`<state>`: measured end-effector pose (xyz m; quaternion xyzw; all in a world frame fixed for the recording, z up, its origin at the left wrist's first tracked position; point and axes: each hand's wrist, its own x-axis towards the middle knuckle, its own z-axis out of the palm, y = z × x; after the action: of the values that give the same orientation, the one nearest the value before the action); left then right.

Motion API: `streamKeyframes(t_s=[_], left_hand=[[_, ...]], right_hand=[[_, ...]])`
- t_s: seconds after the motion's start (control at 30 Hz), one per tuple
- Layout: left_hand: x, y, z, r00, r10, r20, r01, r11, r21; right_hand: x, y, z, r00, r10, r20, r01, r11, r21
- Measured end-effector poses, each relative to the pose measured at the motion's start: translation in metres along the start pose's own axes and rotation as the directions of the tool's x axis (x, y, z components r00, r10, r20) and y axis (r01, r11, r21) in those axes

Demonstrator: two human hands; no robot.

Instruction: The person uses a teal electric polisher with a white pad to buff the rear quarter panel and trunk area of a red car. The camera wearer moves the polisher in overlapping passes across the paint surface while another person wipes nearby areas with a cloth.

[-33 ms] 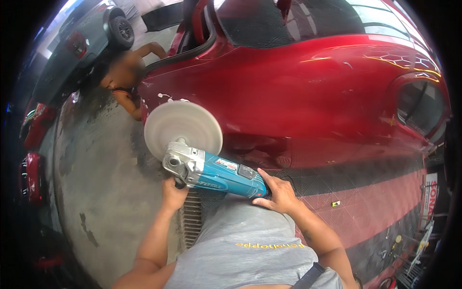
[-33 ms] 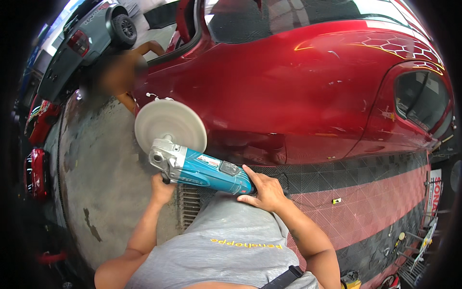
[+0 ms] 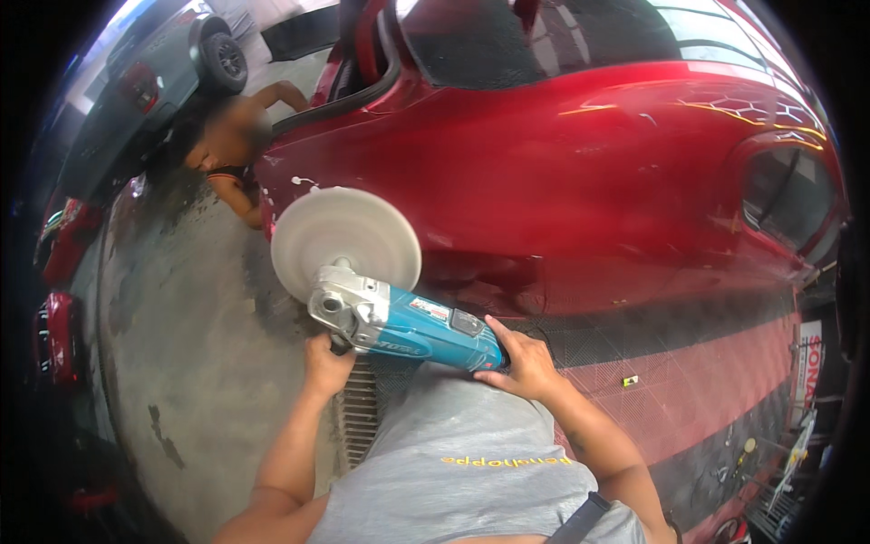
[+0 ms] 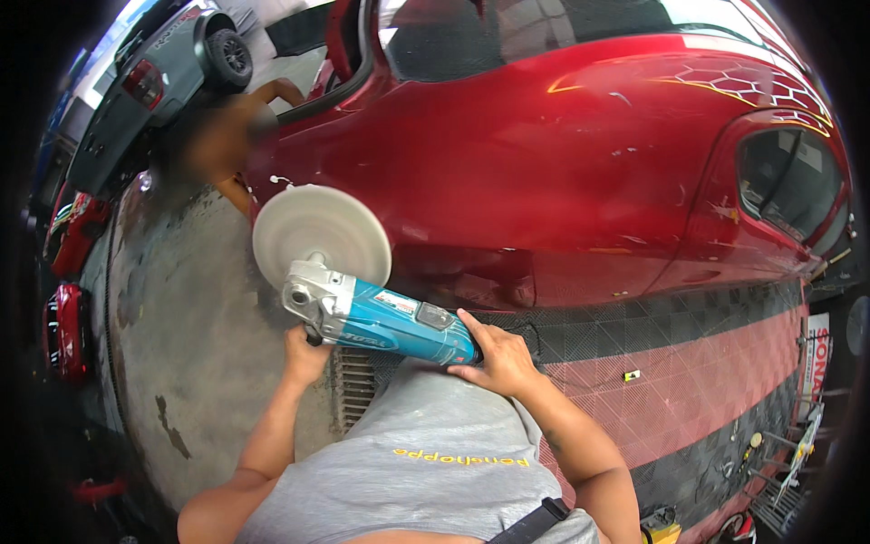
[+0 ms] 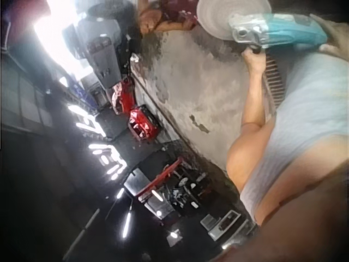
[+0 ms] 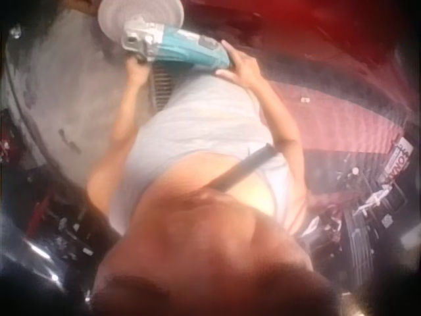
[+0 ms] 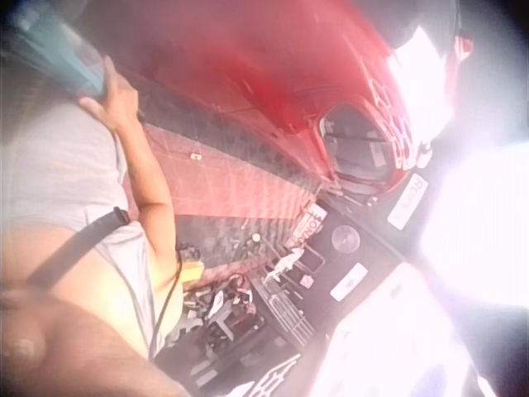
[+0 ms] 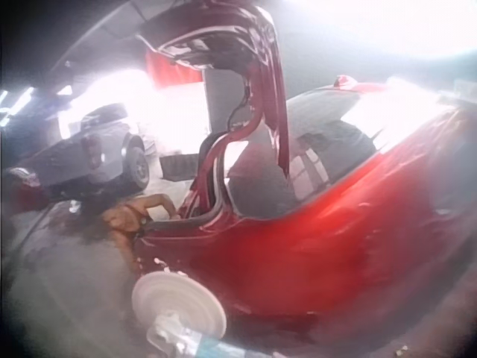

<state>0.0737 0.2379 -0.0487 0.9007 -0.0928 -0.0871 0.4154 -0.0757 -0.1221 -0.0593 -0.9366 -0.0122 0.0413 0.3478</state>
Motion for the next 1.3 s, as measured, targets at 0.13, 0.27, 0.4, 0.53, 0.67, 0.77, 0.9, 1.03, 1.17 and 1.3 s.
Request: streamKeyframes(t_s=[0.13,0.27,0.4,0.53,0.67,0.77,0.9,1.03,1.17,1.3], left_hand=[[-0.002,0.038,0.045,0.977,0.171,0.125,-0.185,0.976,0.119],[-0.009,0.105,0.122,0.867,0.189,0.461,-0.282,0.949,0.141],[-0.017,0.178,0.215,0.715,0.294,0.634,-0.440,0.895,0.080],[-0.030,0.222,0.267,0.677,0.327,0.659,-0.443,0.896,0.011],[-0.040,0.201,0.265,0.767,0.208,0.607,-0.329,0.940,0.094],[-0.043,0.151,0.230,0.853,0.115,0.509,-0.240,0.952,0.188],[-0.037,0.076,0.167,0.941,0.127,0.315,-0.173,0.977,0.123],[-0.030,0.004,0.111,0.976,0.133,0.171,-0.142,0.989,0.041],[-0.024,-0.048,0.051,0.995,0.073,0.063,-0.073,0.997,-0.011],[-0.011,-0.063,-0.003,0.999,0.043,0.017,-0.043,0.999,0.009]], right_hand=[[-0.028,0.037,0.016,0.956,0.252,-0.151,-0.231,0.962,0.146],[-0.094,0.102,0.008,0.876,0.438,-0.201,-0.335,0.853,0.400],[-0.171,0.185,-0.010,0.778,0.611,-0.146,-0.496,0.740,0.454],[-0.220,0.246,-0.016,0.811,0.569,-0.137,-0.517,0.806,0.290],[-0.209,0.252,0.006,0.850,0.517,-0.098,-0.467,0.826,0.316],[-0.163,0.228,0.031,0.882,0.450,-0.140,-0.330,0.801,0.499],[-0.101,0.177,0.046,0.950,0.298,-0.099,-0.255,0.917,0.307],[-0.043,0.125,0.064,0.977,0.210,0.030,-0.212,0.966,0.150],[0.013,0.078,0.094,0.981,0.133,0.143,-0.147,0.985,0.092],[0.058,0.030,0.111,0.991,0.052,0.122,-0.063,0.994,0.090]])
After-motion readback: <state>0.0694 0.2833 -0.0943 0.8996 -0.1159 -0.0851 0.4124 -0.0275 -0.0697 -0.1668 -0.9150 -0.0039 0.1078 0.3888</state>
